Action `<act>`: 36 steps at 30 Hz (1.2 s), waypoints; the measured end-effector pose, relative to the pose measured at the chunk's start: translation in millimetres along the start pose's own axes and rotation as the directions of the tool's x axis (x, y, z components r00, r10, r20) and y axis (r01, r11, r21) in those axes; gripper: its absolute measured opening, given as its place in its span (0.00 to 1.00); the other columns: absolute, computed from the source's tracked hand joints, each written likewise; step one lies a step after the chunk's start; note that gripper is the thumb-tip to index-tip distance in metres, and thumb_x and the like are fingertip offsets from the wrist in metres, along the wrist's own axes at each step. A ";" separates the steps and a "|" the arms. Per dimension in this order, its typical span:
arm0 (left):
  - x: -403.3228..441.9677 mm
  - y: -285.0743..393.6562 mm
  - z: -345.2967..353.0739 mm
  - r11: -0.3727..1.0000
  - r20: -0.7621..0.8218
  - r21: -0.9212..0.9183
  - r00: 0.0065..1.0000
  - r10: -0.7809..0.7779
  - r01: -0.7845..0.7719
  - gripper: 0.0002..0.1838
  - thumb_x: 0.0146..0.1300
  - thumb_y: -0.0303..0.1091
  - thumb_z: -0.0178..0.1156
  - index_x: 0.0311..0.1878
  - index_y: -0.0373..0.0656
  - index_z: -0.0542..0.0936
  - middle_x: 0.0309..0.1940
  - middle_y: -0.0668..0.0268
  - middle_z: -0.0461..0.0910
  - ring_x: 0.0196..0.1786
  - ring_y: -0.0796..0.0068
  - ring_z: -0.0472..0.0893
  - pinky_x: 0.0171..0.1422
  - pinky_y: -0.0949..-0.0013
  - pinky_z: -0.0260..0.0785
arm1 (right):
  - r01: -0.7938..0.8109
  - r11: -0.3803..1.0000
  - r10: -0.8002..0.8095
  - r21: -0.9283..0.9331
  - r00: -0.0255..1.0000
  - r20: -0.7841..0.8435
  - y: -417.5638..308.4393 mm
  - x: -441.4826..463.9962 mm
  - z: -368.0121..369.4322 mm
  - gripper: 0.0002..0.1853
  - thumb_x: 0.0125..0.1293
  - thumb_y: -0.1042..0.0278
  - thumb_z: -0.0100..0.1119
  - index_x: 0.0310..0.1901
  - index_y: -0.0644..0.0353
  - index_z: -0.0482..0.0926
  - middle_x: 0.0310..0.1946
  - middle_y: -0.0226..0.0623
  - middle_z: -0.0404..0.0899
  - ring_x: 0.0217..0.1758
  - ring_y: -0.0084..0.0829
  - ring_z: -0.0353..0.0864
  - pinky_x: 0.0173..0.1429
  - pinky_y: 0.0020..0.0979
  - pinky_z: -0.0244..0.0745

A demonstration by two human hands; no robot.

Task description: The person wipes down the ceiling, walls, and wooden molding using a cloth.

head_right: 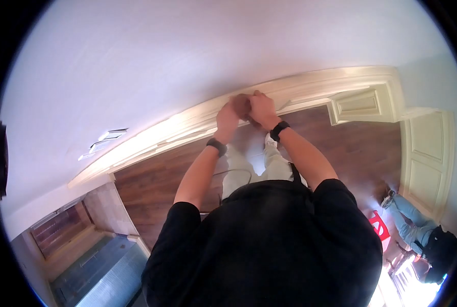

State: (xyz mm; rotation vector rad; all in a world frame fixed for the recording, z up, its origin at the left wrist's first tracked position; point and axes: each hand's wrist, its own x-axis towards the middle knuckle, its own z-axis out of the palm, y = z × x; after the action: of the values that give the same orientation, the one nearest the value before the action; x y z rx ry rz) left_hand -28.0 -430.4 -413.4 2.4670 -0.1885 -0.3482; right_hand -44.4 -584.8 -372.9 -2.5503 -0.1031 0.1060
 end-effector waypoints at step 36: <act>-100.9 163.1 -225.1 0.876 -0.356 -0.232 0.875 0.328 -0.423 0.59 0.51 0.46 0.73 0.76 0.32 0.46 0.68 0.41 0.61 0.68 0.43 0.67 0.66 0.56 0.66 | 0.563 0.784 -0.451 0.262 0.806 -0.383 -153.6 -16.3 -210.1 0.32 0.53 0.84 0.60 0.63 0.55 0.74 0.60 0.45 0.68 0.62 0.47 0.70 0.62 0.38 0.71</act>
State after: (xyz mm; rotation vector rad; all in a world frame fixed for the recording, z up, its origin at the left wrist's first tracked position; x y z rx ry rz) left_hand -66.7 -408.3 -121.0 2.0803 -0.4460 0.1698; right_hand -47.7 -574.5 -112.4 -2.0476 -0.6014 -0.4405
